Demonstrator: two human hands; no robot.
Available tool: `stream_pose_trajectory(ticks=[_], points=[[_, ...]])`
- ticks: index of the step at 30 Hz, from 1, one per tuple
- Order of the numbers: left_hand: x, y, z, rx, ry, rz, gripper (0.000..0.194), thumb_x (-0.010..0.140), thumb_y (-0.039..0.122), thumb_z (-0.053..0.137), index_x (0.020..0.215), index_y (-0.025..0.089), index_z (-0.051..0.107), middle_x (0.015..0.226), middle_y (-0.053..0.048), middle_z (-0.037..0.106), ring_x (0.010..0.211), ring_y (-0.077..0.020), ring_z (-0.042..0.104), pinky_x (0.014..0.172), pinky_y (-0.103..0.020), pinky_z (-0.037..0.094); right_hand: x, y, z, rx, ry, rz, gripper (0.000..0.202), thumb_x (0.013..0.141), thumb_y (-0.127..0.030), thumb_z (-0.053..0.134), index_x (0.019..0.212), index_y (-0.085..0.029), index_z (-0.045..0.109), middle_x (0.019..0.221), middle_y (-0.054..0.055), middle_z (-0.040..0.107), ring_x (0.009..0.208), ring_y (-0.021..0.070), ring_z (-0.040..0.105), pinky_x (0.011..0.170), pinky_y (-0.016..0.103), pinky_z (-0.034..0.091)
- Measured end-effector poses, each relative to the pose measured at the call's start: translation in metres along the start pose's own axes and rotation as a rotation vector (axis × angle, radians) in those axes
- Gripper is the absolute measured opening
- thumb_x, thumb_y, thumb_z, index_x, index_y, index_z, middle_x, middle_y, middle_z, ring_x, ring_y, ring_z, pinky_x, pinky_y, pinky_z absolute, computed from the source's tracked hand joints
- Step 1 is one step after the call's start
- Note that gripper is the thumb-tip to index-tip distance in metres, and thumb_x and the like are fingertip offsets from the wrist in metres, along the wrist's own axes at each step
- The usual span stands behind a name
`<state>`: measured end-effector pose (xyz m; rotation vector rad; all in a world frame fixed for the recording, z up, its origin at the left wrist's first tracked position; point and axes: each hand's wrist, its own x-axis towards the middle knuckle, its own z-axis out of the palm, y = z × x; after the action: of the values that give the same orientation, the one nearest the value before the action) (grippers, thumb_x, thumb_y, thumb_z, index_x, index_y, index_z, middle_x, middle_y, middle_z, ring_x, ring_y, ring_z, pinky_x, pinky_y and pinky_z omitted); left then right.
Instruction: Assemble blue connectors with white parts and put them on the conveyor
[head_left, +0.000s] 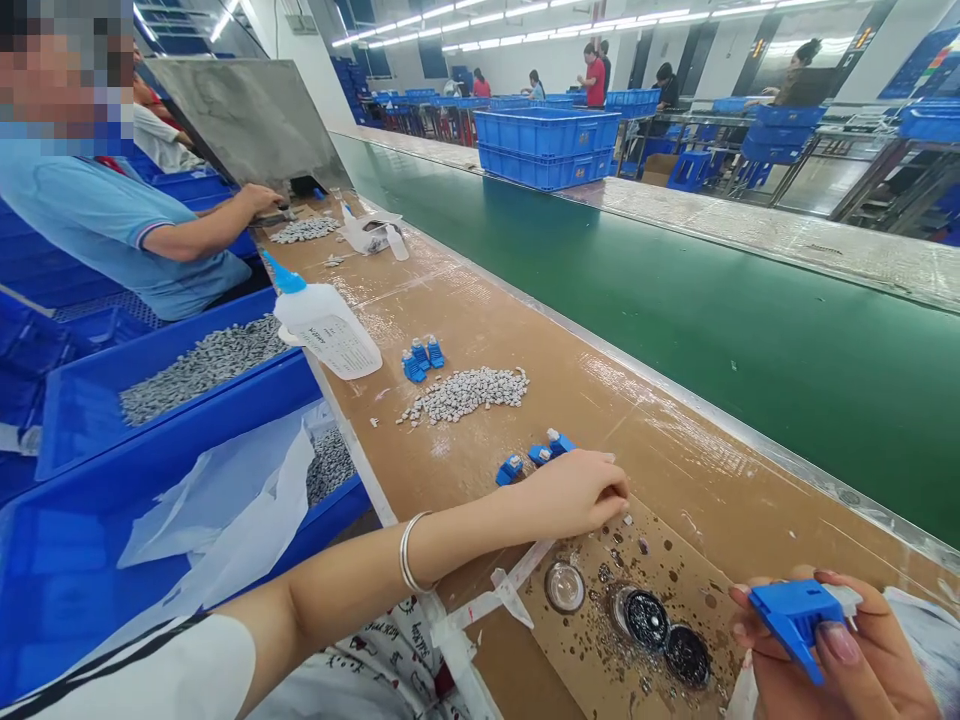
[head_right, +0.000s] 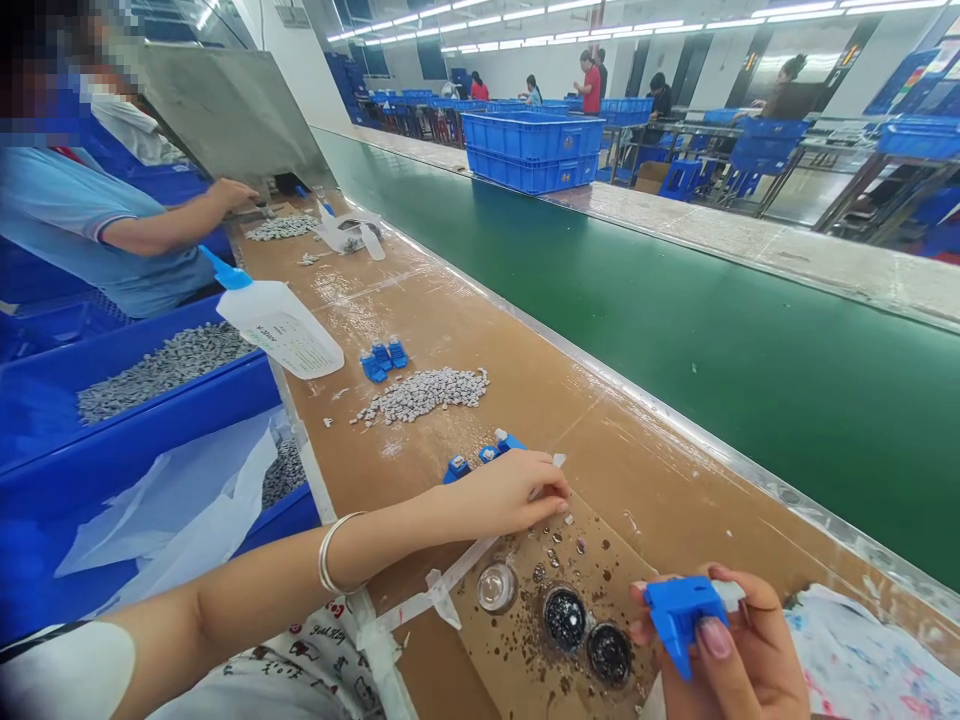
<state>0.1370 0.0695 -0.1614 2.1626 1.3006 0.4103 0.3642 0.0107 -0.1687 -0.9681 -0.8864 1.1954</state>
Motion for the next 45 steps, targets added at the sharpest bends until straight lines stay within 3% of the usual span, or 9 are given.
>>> stream_pose_trajectory(ticks=[6,12,16,23,27,38,45], points=[[-0.003,0.005,0.01,-0.029,-0.071,-0.09,0.009,0.088,0.021,0.069,0.085,0.013,0.073,0.083,-0.007,0.076,0.078,-0.0207,0.069,0.067,-0.027,0.048,0.004,0.009,-0.013,-0.043,-0.044,0.018,0.027,0.071,-0.034,0.082,0.095,-0.028,0.072,0.082,0.005,0.069,0.064,0.0226,0.071,0.047,0.026,0.057],[0.004,0.01,0.009,0.049,-0.113,-0.074,0.012,0.09,0.013,0.06,0.09,0.01,0.072,0.095,-0.013,0.075,0.092,-0.0271,0.07,0.078,-0.033,0.051,-0.001,0.003,-0.004,-0.017,0.078,0.03,0.033,0.064,-0.037,0.087,0.09,-0.025,0.071,0.08,0.002,0.067,0.062,0.0197,0.069,0.045,0.021,0.055],[0.002,0.01,0.005,0.067,-0.138,-0.024,0.009,0.092,0.012,0.059,0.093,0.011,0.068,0.1,-0.013,0.073,0.096,-0.0253,0.068,0.083,-0.032,0.051,-0.002,0.0,0.0,-0.021,0.005,0.019,0.029,0.067,-0.035,0.085,0.092,-0.027,0.072,0.078,0.001,0.067,0.061,0.0214,0.07,0.045,0.025,0.057],[-0.053,-0.001,-0.026,-0.095,-0.136,0.12,0.009,0.087,0.009,0.062,0.088,0.016,0.067,0.079,-0.001,0.071,0.069,-0.0132,0.064,0.066,-0.02,0.046,0.0,0.0,0.002,-0.03,0.014,0.033,0.031,0.064,-0.039,0.088,0.089,-0.028,0.073,0.075,0.001,0.066,0.06,0.0222,0.07,0.042,0.027,0.057],[-0.075,-0.008,-0.031,-0.146,-0.152,0.12,0.011,0.082,0.006,0.064,0.084,0.017,0.066,0.067,0.003,0.067,0.058,-0.0092,0.059,0.057,-0.016,0.042,-0.002,0.0,0.008,-0.039,0.146,0.089,0.042,0.053,-0.042,0.092,0.085,-0.026,0.071,0.076,0.001,0.065,0.058,0.0215,0.069,0.041,0.025,0.055],[-0.071,-0.012,-0.024,-0.151,-0.203,0.092,0.014,0.076,0.0,0.068,0.081,0.013,0.068,0.063,0.002,0.067,0.057,-0.0084,0.06,0.057,-0.013,0.042,-0.004,-0.002,0.018,-0.04,0.199,0.142,0.048,0.045,-0.044,0.095,0.082,-0.026,0.069,0.073,-0.001,0.065,0.056,0.0207,0.067,0.042,0.026,0.056],[-0.07,-0.006,-0.023,-0.036,-0.222,0.114,0.013,0.078,0.002,0.068,0.083,0.014,0.069,0.067,0.002,0.07,0.059,-0.0094,0.062,0.057,-0.015,0.042,-0.004,-0.001,0.018,-0.034,0.218,0.146,0.053,0.041,-0.044,0.096,0.083,-0.026,0.069,0.079,-0.002,0.063,0.056,0.0186,0.067,0.042,0.025,0.057]])
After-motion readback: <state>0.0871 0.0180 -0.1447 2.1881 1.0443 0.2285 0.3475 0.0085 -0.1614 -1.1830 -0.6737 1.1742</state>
